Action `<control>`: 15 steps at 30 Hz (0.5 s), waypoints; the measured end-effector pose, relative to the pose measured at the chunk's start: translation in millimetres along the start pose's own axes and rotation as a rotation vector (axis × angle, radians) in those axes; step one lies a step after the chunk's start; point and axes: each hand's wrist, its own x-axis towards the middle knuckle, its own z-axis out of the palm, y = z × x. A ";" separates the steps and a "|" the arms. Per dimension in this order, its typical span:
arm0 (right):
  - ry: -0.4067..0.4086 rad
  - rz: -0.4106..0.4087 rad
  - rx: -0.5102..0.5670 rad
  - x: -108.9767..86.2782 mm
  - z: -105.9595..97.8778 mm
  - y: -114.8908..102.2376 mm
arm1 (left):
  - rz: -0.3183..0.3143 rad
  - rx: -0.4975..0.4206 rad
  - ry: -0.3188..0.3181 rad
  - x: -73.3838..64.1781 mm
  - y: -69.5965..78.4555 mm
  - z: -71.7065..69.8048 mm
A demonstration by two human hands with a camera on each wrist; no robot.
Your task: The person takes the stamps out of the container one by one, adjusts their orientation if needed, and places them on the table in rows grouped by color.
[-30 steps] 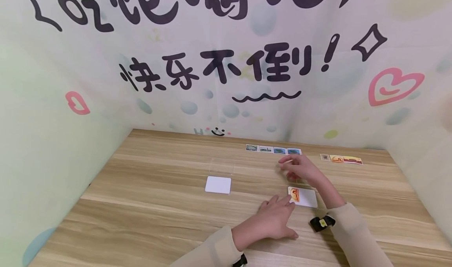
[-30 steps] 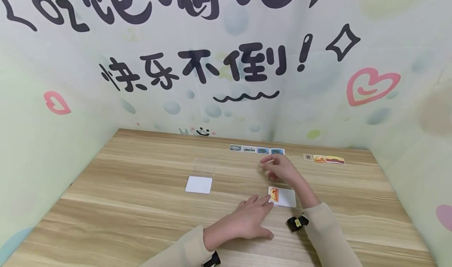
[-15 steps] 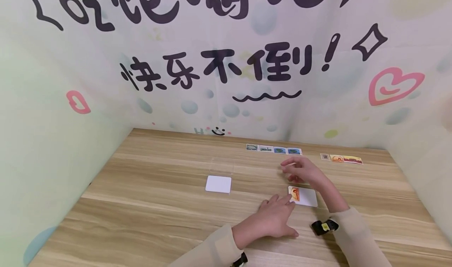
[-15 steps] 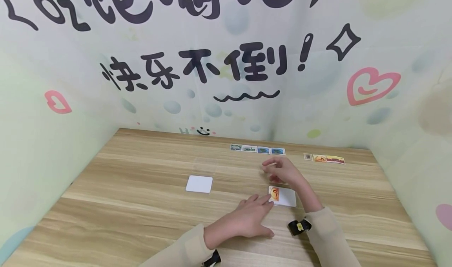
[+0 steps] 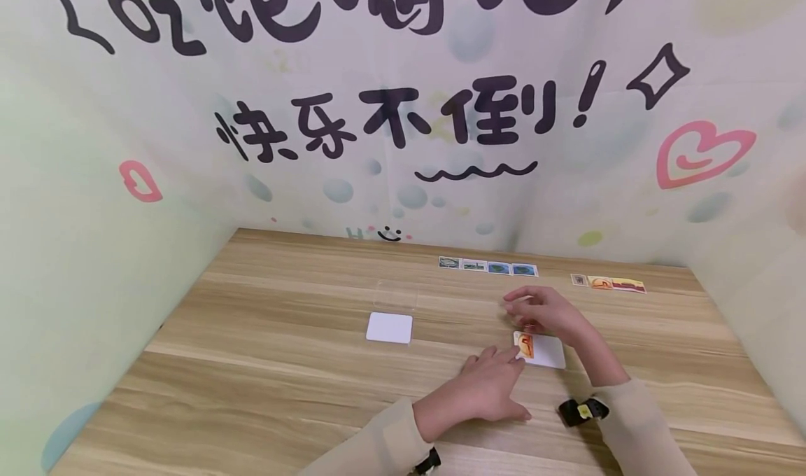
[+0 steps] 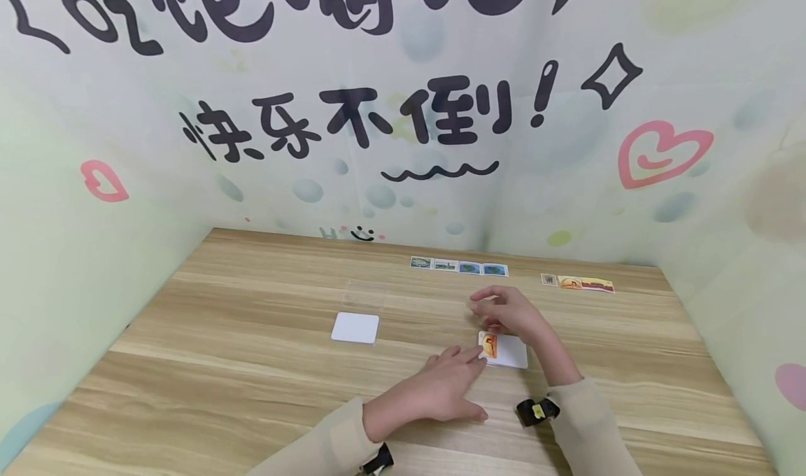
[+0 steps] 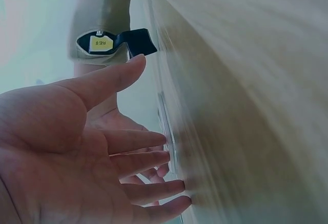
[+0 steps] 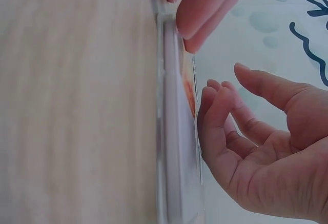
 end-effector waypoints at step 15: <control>-0.010 -0.025 -0.023 -13.8 -6.5 4.3 | 0.016 -0.055 0.011 0.9 -2.2 -4.9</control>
